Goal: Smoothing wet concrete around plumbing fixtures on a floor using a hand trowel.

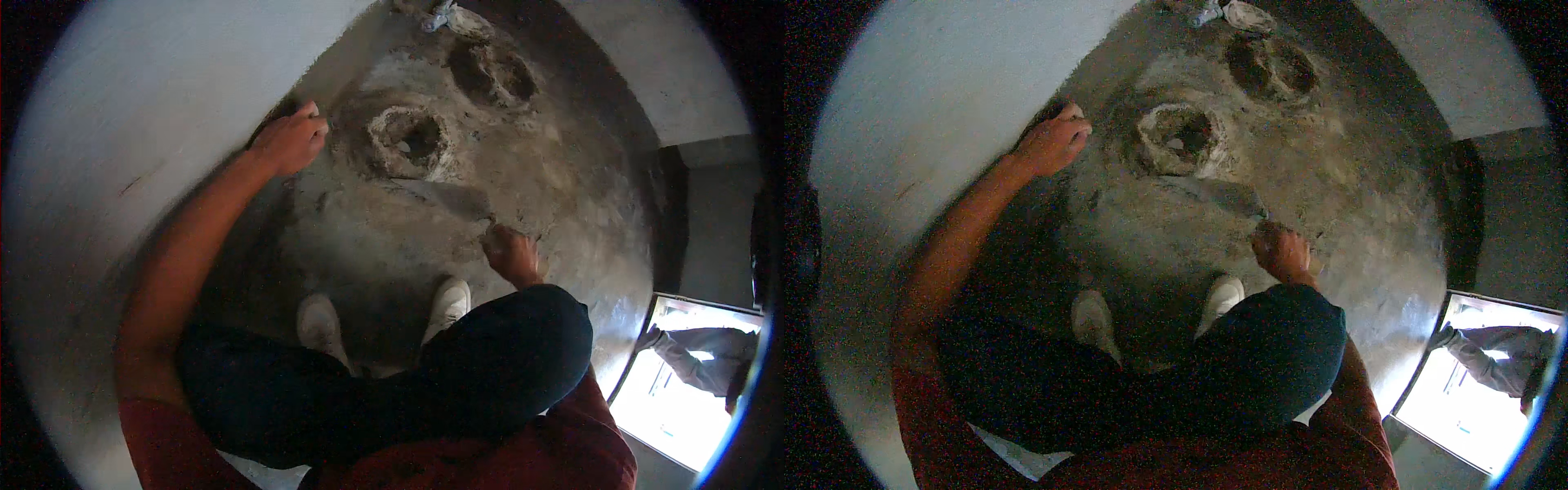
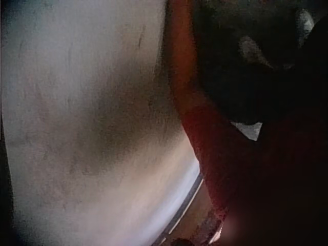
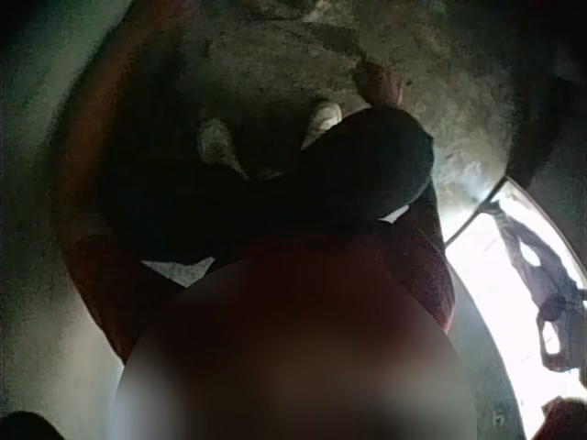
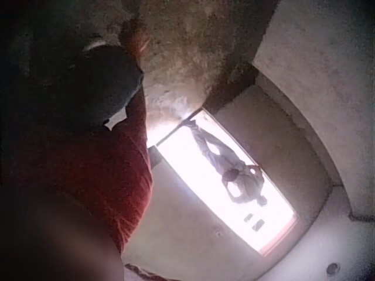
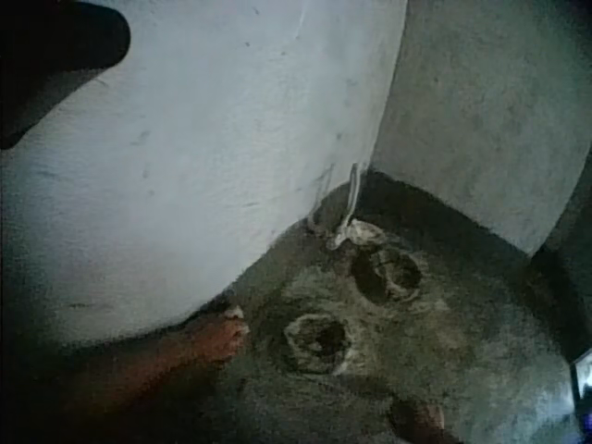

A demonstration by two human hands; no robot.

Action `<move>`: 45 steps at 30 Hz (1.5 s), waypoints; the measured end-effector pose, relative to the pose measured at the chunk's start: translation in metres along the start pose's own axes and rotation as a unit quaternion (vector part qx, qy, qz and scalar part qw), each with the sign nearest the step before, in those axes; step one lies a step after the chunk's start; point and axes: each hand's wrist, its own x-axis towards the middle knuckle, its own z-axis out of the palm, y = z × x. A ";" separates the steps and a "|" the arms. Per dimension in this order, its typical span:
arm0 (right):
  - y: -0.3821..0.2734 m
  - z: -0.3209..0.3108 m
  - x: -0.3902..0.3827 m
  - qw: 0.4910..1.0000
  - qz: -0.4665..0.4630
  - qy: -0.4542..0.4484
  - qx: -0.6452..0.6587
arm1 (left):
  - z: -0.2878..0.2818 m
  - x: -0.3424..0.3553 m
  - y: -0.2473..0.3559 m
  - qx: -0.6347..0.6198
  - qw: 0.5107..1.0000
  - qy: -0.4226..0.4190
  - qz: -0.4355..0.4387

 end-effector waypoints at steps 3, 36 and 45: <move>-0.005 0.029 -0.015 0.999 0.000 0.038 -0.018 | 0.002 0.013 0.001 -0.001 1.000 -0.017 0.022; -0.128 0.066 0.002 0.987 -0.082 -0.086 0.113 | -0.006 0.003 0.007 0.006 1.000 -0.009 0.019; -0.089 0.012 -0.016 0.958 0.030 -0.086 0.270 | -0.002 -0.003 -0.006 -0.030 0.999 -0.021 0.032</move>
